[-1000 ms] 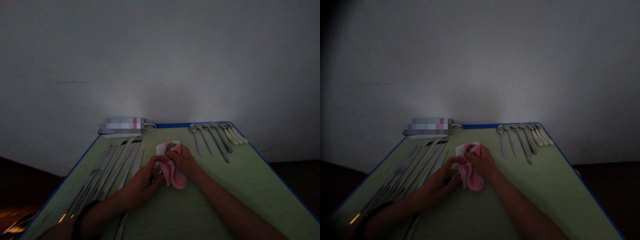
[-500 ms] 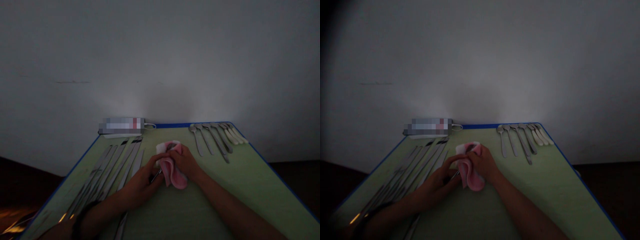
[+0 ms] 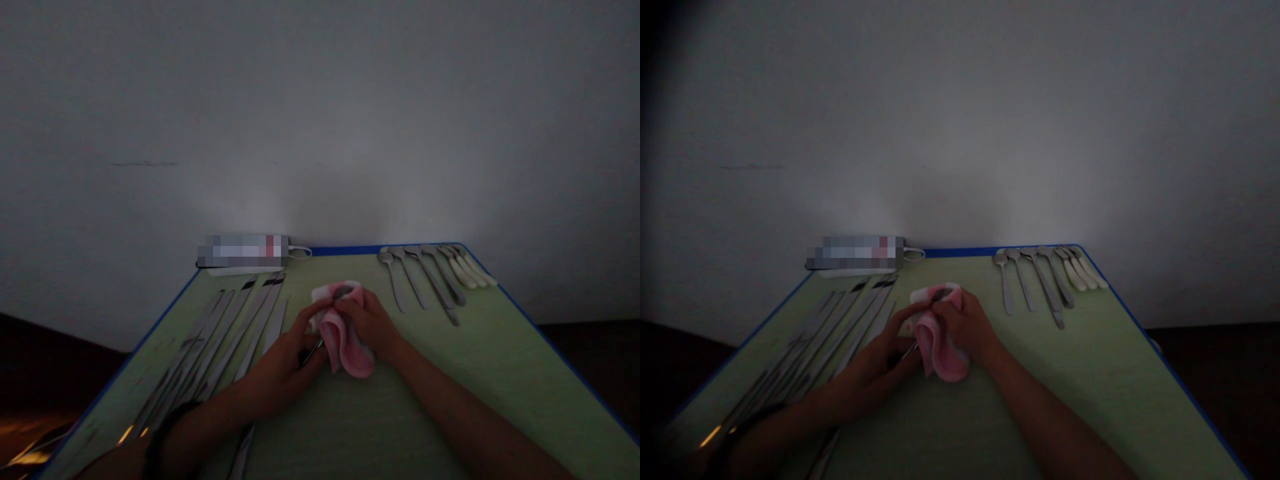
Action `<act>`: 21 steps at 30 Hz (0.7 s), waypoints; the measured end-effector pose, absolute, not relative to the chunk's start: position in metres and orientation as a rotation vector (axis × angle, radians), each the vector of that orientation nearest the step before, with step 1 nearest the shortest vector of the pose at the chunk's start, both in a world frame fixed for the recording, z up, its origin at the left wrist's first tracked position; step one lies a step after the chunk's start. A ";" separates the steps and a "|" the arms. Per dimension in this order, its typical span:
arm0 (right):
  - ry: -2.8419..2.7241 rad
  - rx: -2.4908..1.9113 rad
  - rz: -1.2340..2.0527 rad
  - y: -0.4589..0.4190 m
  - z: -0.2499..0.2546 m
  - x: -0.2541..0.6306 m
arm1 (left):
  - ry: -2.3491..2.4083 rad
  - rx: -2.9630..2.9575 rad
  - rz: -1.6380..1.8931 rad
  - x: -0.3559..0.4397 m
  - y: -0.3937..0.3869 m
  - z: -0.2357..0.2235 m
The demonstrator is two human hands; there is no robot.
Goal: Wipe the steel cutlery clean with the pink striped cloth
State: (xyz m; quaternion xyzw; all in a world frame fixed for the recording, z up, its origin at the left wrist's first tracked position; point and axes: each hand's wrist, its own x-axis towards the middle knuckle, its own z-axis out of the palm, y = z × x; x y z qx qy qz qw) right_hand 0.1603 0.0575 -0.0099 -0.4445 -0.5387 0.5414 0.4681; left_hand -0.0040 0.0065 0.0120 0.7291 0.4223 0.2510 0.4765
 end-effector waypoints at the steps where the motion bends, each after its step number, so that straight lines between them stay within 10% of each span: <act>1: -1.311 -1.077 1.351 0.058 -0.010 0.161 | 1.023 1.772 0.621 -0.004 0.006 0.012; 21: -1.442 -1.005 1.282 0.061 -0.017 0.161 | 1.066 1.899 0.585 -0.009 0.009 0.006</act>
